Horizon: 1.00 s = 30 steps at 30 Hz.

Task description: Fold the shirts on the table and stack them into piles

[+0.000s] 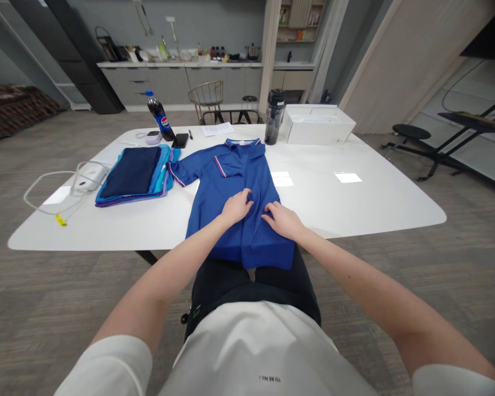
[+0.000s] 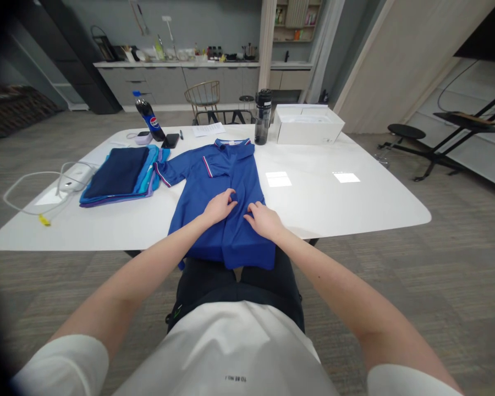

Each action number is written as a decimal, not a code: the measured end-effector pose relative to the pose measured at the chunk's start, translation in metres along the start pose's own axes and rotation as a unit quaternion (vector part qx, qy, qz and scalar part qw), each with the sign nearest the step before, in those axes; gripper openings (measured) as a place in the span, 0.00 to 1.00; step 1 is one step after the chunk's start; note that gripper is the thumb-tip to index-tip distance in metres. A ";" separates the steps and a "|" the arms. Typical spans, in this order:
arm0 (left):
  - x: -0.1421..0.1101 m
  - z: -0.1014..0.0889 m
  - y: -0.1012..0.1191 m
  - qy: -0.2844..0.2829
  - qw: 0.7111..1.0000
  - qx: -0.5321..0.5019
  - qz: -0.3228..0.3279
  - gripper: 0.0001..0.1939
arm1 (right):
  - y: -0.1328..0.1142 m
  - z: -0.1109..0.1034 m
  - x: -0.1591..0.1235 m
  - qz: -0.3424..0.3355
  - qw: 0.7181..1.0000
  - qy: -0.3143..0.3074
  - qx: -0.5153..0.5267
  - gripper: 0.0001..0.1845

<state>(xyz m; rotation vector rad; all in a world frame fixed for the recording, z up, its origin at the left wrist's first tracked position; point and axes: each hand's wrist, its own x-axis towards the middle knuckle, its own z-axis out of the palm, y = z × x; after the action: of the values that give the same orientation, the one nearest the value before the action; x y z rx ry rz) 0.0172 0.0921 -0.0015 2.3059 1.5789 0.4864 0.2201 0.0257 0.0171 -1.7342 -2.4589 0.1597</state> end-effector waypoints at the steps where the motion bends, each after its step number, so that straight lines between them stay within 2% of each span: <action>1: 0.003 0.000 -0.002 -0.005 1.000 -0.009 -0.019 0.18 | 0.004 0.001 0.004 0.000 1.000 0.012 -0.011 0.19; 5: 0.006 -0.010 -0.011 -0.028 0.996 -0.019 -0.087 0.19 | 0.029 0.006 0.015 0.017 0.999 0.001 -0.040 0.20; 8: 0.009 -0.022 -0.016 -0.048 0.994 -0.006 -0.095 0.20 | 0.044 0.007 0.025 0.053 0.998 -0.031 -0.035 0.18; 10: 0.014 -0.024 -0.015 -0.022 0.998 0.021 -0.060 0.19 | 0.047 0.007 0.037 0.065 0.997 -0.031 -0.033 0.19; 13: 0.027 -0.017 -0.013 0.030 0.994 0.088 0.053 0.19 | 0.045 0.009 0.062 0.041 0.998 0.012 -0.038 0.20; 14: 0.032 -0.013 -0.013 0.031 0.990 0.110 0.087 0.20 | 0.044 0.010 0.072 0.026 0.999 0.024 -0.040 0.20; 16: 0.040 -0.003 -0.015 0.019 0.983 0.145 0.112 0.20 | 0.044 0.012 0.089 0.006 0.999 0.031 -0.042 0.19; 18: 0.048 0.005 -0.020 0.013 0.982 0.166 0.087 0.22 | 0.047 0.014 0.105 0.017 0.998 0.030 -0.047 0.20; 22: 0.069 0.010 -0.032 0.028 0.986 0.165 0.016 0.26 | 0.063 0.017 0.136 0.098 0.993 0.035 -0.049 0.21; 25: 0.093 0.006 -0.040 0.051 0.986 0.159 -0.010 0.26 | 0.079 0.019 0.166 0.137 0.989 0.043 -0.032 0.21; 30: 0.138 -0.007 -0.052 0.095 0.979 0.155 -0.088 0.22 | 0.097 0.025 0.220 0.159 0.986 0.059 -0.002 0.21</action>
<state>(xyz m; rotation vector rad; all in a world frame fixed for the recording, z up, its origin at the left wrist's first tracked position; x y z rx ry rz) 0.0168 0.2395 -0.0033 2.3625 2.0592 0.4546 0.2332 0.2653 -0.0135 -2.0630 -2.0904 0.0799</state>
